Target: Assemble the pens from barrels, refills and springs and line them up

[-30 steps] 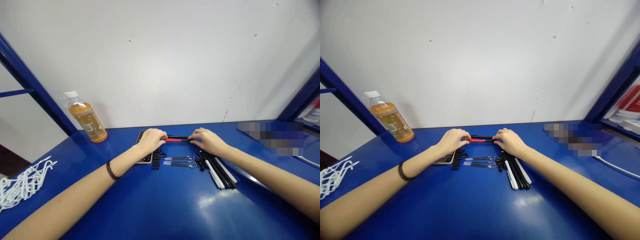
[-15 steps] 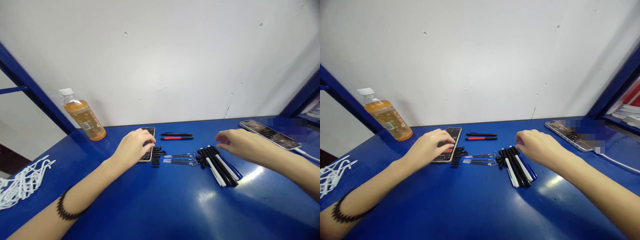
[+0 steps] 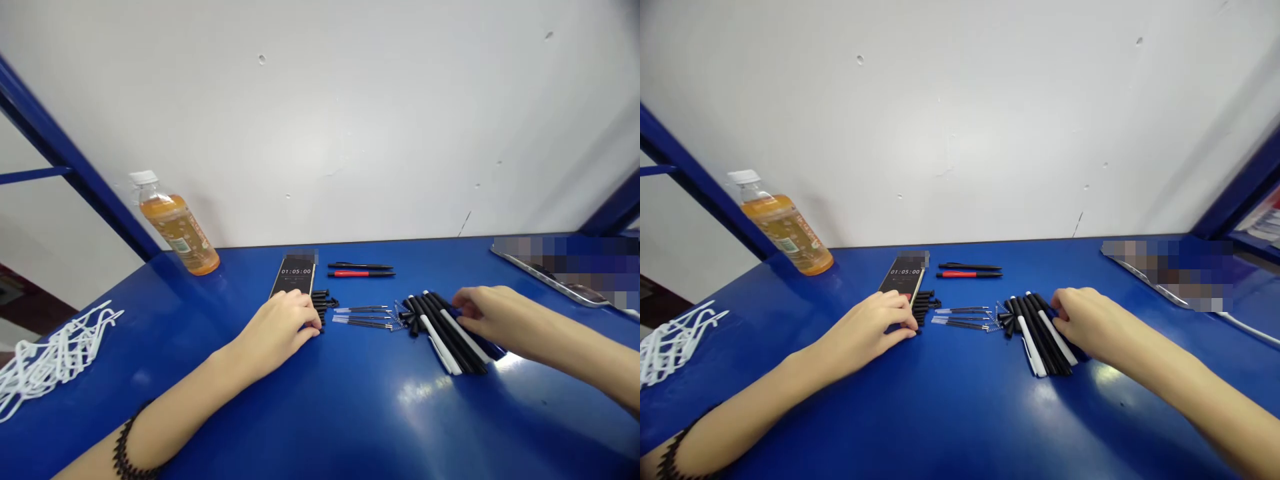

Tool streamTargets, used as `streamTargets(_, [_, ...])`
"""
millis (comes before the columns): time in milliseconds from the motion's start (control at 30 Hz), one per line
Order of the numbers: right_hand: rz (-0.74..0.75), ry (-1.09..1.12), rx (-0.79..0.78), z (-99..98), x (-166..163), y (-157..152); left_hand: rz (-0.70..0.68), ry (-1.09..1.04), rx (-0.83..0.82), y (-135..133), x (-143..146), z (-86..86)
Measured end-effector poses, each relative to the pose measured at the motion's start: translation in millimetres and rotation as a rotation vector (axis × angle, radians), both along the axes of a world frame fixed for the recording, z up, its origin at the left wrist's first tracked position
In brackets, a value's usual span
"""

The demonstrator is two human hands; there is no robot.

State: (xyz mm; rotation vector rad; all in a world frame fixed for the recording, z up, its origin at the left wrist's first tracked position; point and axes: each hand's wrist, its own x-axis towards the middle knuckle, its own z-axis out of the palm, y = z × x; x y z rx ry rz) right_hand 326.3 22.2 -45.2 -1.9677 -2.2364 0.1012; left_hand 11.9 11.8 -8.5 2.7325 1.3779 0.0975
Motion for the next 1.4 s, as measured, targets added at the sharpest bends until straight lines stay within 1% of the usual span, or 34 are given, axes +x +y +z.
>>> streamTargets(100, [-0.011, 0.011, -0.006, 4.8, 0, 1, -0.026, 0.034, -0.004, -3, 1, 0.3])
streamTargets(167, [-0.048, 0.018, 0.032, 14.7, -1, 1, -0.031, 0.045, -0.007, -5, 1, 3.1])
streamTargets(233, [-0.086, 0.065, 0.104, 27.4, -7, -1, -0.02, -0.018, -0.018, -9, 0, 7.7])
streamTargets(267, [-0.094, 0.109, 0.142, 33.3, -12, -4, -0.018, -0.085, -0.034, -11, 1, 10.3])
streamTargets(300, [-0.089, 0.241, 0.206, 38.1, -19, -8, -0.018, -0.168, -0.063, -13, 1, 12.7])
streamTargets(333, [-0.052, 0.397, 0.245, 41.4, -27, -14, -0.018, -0.255, -0.105, -15, 3, 14.8])
streamTargets(367, [0.017, 0.535, 0.221, 43.1, -36, -21, -0.017, -0.34, -0.157, -17, 5, 16.4])
streamTargets(400, [0.102, 0.651, 0.136, 43.1, -46, -28, -0.011, -0.42, -0.21, -19, 8, 17.4])
streamTargets(433, [0.193, 0.728, 0.017, 41.9, -56, -35, 0.002, -0.497, -0.254, -20, 11, 17.7])
streamTargets(500, [0.337, 0.768, -0.132, 37.1, -72, -48, 0.045, -0.668, -0.3, -22, 19, 16.5])
streamTargets(533, [0.385, 0.767, -0.171, 34.4, -79, -53, 0.074, -0.769, -0.308, -23, 23, 15.3])
streamTargets(633, [0.46, 0.722, -0.207, 28.0, -88, -60, 0.188, -1.055, -0.336, -23, 30, 10.3])
streamTargets(667, [0.466, 0.706, -0.204, 26.6, -89, -61, 0.22, -1.12, -0.357, -23, 31, 8.5])
streamTargets(733, [0.465, 0.682, -0.193, 24.7, -88, -61, 0.26, -1.181, -0.394, -23, 31, 5.6])
streamTargets(933, [0.479, 0.657, -0.15, 19.9, -86, -61, 0.313, -1.191, -0.413, -23, 31, 0.7])
streamTargets(1100, [0.485, 0.669, -0.112, 15.8, -86, -62, 0.295, -1.184, -0.397, -22, 31, -4.4])
streamTargets(1167, [0.485, 0.677, -0.105, 14.8, -85, -62, 0.23, -1.113, -0.353, -24, 30, -5.5])
streamTargets(1300, [0.457, 0.704, -0.111, 14.6, -84, -61, 0.002, -0.844, -0.188, -28, 25, 0.7])
streamTargets(1333, [0.445, 0.712, -0.115, 14.9, -84, -60, -0.016, -0.789, -0.141, -26, 23, 4.1])
streamTargets(1400, [0.42, 0.722, -0.128, 16.0, -83, -57, 0.014, -0.687, -0.034, -16, 19, 11.7])
